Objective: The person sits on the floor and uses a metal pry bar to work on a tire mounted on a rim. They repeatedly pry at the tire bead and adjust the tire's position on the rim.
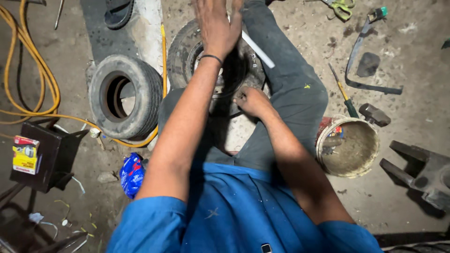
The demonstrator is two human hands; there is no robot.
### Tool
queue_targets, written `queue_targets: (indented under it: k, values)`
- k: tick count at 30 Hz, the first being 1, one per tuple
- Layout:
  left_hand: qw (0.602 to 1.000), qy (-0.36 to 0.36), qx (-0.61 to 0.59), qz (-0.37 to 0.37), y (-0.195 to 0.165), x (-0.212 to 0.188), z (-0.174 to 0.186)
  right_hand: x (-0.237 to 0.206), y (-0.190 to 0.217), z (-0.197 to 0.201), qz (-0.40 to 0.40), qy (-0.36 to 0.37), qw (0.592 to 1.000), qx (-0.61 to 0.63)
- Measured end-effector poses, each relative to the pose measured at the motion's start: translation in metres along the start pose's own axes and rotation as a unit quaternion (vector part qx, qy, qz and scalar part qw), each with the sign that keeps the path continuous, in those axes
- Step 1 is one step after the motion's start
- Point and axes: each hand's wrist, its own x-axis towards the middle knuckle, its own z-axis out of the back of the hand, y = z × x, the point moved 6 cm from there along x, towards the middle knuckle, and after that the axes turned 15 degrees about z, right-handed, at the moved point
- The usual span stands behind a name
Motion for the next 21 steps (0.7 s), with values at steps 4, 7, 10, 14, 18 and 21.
queue_targets:
  k: [4,7,10,14,18,21]
  values:
    - [0.991,0.111,-0.072,0.025,0.019,-0.014,-0.019,-0.003,-0.007,-0.003,-0.079,0.036,0.996,0.030]
    - [0.986,0.119,-0.076,0.090,0.024,-0.011,-0.009,-0.004,-0.007,0.000,-0.071,0.016,0.997,0.036]
    - [0.939,0.333,-0.048,0.070,0.000,-0.018,-0.013,-0.002,0.002,0.003,0.020,-0.010,1.000,0.014]
    - [0.979,0.203,-0.011,-0.021,-0.052,-0.023,0.027,-0.004,-0.005,0.000,-0.036,0.022,0.999,0.006]
    - [0.980,0.091,-0.113,-0.138,-0.073,-0.025,0.053,-0.005,-0.003,0.002,-0.026,0.016,0.999,0.017]
    - [0.943,0.282,0.058,0.168,-0.006,-0.021,0.012,-0.006,-0.001,0.002,-0.010,0.008,0.999,0.031]
